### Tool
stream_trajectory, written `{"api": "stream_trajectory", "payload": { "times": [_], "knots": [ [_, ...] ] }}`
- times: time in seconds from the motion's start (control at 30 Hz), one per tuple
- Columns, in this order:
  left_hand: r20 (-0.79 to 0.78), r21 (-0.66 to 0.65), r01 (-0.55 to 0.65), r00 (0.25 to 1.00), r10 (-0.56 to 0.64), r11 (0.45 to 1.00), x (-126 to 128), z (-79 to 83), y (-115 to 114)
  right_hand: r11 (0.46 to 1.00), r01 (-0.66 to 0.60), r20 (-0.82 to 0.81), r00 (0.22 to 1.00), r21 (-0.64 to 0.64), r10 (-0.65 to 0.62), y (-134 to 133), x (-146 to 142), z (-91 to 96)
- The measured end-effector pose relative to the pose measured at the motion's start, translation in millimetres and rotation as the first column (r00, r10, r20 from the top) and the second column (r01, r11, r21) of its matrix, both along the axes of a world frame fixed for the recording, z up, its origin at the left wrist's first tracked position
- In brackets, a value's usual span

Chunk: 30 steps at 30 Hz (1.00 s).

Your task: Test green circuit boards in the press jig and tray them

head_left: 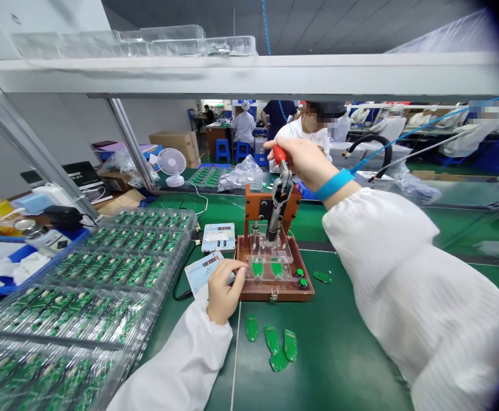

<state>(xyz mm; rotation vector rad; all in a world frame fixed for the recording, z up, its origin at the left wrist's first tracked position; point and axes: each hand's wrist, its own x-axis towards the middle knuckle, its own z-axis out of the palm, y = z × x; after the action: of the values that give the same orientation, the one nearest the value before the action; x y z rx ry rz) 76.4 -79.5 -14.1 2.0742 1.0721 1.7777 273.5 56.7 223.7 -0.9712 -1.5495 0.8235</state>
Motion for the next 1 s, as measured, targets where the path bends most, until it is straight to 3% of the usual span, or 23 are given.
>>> {"api": "stream_trajectory", "payload": {
  "times": [0.07, 0.13, 0.27, 0.37, 0.53, 0.67, 0.87, 1.0],
  "knots": [
    [0.029, 0.012, -0.016, 0.999, 0.016, 1.000, -1, 1.6, -1, 0.982, 0.013, -0.022, 1.000, 0.186, -0.009, -22, -4, 5.8],
    [0.044, 0.020, -0.018, 0.999, 0.017, 1.000, -1, 3.7, -2, 0.908, 0.077, -0.012, 0.997, 0.412, -0.079, -56, -8, 0.8],
    [0.044, 0.023, 0.010, 0.999, -0.011, 1.000, 0, 7.5, -5, 0.735, 0.219, -0.009, 0.960, 0.642, -0.279, -122, -19, -37.9],
    [0.028, 0.014, 0.038, 0.999, -0.039, 0.999, 2, 8.2, -7, 0.671, 0.238, -0.007, 0.945, 0.702, -0.328, -144, -25, -73.3],
    [-0.012, -0.010, 0.066, 0.998, -0.066, 0.998, 5, 6.3, -7, 0.683, 0.237, -0.027, 0.953, 0.690, -0.303, -144, -26, -120.3],
    [-0.036, -0.038, 0.058, 0.998, -0.059, 0.998, 8, 6.4, -9, 0.678, 0.197, -0.023, 0.966, 0.708, -0.257, -138, -25, -146.1],
    [-0.141, -0.120, 0.061, 0.987, -0.078, 0.991, -2, 5.2, 4, 0.704, 0.188, -0.087, 0.980, 0.684, -0.178, -135, -29, -156.8],
    [-0.389, -0.323, -0.120, 0.921, -0.016, 0.939, -42, 13.8, 41, 0.720, 0.179, -0.097, 0.983, 0.670, -0.154, -136, -30, -154.9]
  ]
}}
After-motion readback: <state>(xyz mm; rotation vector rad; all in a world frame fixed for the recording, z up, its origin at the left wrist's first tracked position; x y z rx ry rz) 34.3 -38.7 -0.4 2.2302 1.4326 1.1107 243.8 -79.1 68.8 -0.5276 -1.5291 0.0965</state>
